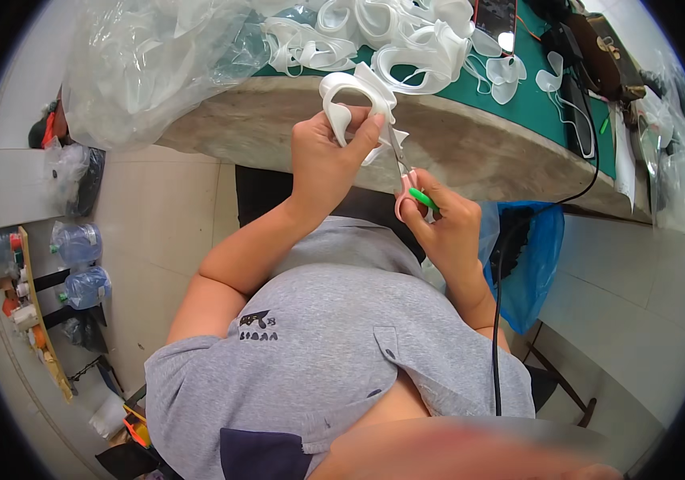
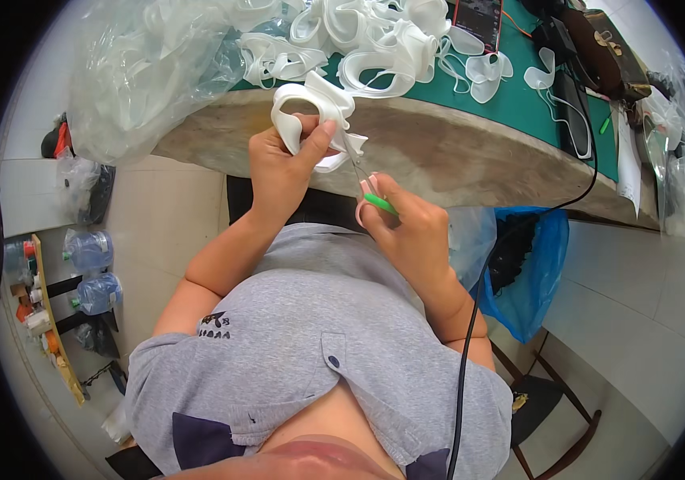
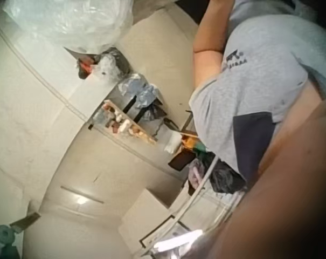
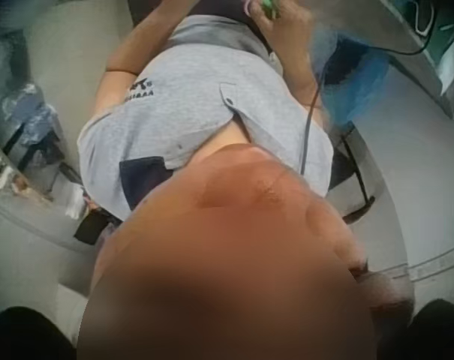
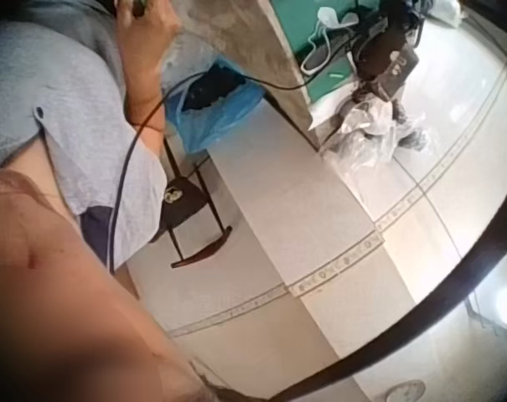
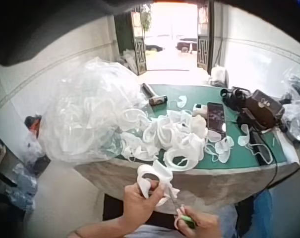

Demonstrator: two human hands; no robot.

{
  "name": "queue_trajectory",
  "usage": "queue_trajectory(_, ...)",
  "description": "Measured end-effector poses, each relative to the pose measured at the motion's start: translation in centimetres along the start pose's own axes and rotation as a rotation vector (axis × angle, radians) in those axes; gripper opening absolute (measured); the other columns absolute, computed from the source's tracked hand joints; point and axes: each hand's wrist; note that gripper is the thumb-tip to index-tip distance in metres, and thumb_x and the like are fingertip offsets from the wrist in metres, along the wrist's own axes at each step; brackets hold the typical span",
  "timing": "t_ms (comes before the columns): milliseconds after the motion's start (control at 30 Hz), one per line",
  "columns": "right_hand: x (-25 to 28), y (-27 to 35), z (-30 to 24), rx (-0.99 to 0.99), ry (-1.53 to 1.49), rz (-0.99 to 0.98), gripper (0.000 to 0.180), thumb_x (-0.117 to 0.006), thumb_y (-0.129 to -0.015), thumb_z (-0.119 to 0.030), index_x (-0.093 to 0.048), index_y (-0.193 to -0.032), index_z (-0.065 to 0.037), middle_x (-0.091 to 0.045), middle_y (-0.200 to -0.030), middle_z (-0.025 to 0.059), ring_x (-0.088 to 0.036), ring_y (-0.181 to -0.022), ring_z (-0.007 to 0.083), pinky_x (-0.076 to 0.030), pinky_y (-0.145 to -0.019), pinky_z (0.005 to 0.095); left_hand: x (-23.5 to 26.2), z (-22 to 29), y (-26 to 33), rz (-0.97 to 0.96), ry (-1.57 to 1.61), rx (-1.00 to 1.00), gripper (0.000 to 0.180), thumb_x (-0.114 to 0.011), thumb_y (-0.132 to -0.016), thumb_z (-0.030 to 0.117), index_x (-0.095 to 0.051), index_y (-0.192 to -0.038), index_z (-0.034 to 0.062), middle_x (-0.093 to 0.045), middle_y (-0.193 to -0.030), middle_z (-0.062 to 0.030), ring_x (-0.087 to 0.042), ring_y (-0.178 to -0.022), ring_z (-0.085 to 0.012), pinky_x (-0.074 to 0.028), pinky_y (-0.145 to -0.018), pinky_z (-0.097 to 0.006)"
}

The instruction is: Manually deburring and trimming the edges of white plastic components using a scraping tool and scissors at a workbench.

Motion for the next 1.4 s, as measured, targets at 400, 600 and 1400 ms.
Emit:
queue_trajectory(400,0.42,-0.30,-0.26,-0.062,-0.127,-0.078,0.029,-0.067,-0.076,-0.006,-0.068,-0.104,0.000,-0.067,-0.068,0.0046,-0.050,-0.049,0.0052,-0.040,-0.048,0.0208,-0.40,-0.17,0.17,0.061,-0.144,-0.164,0.012,-0.070,-0.084,0.009,-0.068,-0.086,-0.0028,-0.067,-0.074,-0.0022,-0.055,-0.065,-0.0032,-0.045,-0.057,-0.020)
queue_trajectory(600,0.43,-0.50,-0.23,-0.072,-0.112,-0.057,0.032,-0.068,-0.075,-0.009,-0.068,-0.106,0.000,-0.068,-0.068,0.0033,-0.048,-0.047,0.0049,-0.039,-0.047,0.0209,-0.52,0.27,0.22,0.050,-0.189,-0.184,0.012,-0.070,-0.083,0.009,-0.067,-0.085,-0.0033,-0.067,-0.074,-0.0033,-0.057,-0.066,-0.0039,-0.046,-0.058,-0.020)
queue_trajectory(1400,-0.04,-0.61,-0.68,-0.127,-0.197,-0.039,0.031,-0.067,-0.076,-0.007,-0.068,-0.105,0.002,-0.070,-0.072,0.0038,-0.049,-0.051,0.0020,-0.039,-0.048,0.0190,-0.73,0.22,0.52,0.067,-0.188,-0.179,0.013,-0.070,-0.084,0.010,-0.067,-0.085,-0.0025,-0.068,-0.074,-0.0040,-0.060,-0.066,-0.0056,-0.048,-0.059,-0.021)
Point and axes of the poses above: each hand's wrist, its own y-axis away from the middle knuckle, its own x-axis out of the back of the hand, z = x × y
